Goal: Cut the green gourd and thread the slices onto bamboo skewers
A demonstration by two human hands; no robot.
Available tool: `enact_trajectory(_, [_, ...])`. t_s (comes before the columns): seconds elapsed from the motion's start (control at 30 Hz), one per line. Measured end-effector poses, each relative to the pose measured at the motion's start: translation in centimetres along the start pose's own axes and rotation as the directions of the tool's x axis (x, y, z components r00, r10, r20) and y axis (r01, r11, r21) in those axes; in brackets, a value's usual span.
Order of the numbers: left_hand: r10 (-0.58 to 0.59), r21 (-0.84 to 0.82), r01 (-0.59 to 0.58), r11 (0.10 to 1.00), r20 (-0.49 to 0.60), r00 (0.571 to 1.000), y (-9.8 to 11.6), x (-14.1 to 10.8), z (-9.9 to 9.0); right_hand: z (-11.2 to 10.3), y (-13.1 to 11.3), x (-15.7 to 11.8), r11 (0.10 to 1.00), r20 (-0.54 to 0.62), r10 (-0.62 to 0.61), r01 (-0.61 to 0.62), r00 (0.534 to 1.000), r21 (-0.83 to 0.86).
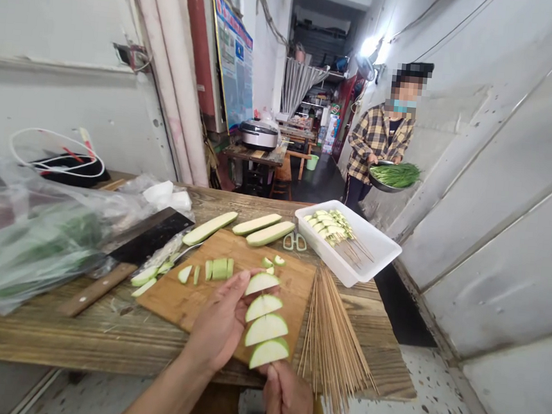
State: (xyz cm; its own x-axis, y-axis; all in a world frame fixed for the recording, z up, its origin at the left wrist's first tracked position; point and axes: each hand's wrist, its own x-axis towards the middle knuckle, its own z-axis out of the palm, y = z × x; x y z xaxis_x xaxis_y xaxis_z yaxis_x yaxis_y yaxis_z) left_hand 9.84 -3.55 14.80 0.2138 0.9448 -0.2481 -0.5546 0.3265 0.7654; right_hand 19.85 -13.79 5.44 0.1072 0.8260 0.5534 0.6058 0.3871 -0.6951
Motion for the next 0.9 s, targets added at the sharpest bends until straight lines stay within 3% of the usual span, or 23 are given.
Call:
enact_trajectory(0.13, [-0.021, -0.035, 0.02, 0.999, -0.01, 1.0, 0.0, 0.0, -0.2, -0.3, -0.3, 0.5, 1.0, 0.029, 0.021, -0.022, 0.999, 0.021])
enact_trajectory(0.3, [-0.114, 0.106, 0.106, 0.989, 0.071, 0.991, -1.4, -1.0, -0.8, -0.4, -0.8, 1.4, 0.994, 0.059, 0.055, -0.06, 0.997, 0.088])
enact_trajectory(0.5, [-0.127, 0.201, 0.116, 0.973, 0.044, 0.991, -2.9, -1.7, -1.1, -0.1, -1.2, 1.3, 0.992, 0.103, 0.063, -0.074, 0.993, 0.106])
enact_trajectory(0.9, [-0.16, 0.115, 0.154, 0.981, 0.051, 0.986, -2.2, -1.8, -1.5, 0.3, -1.8, 0.9, 0.984, 0.107, 0.082, -0.098, 0.991, 0.146])
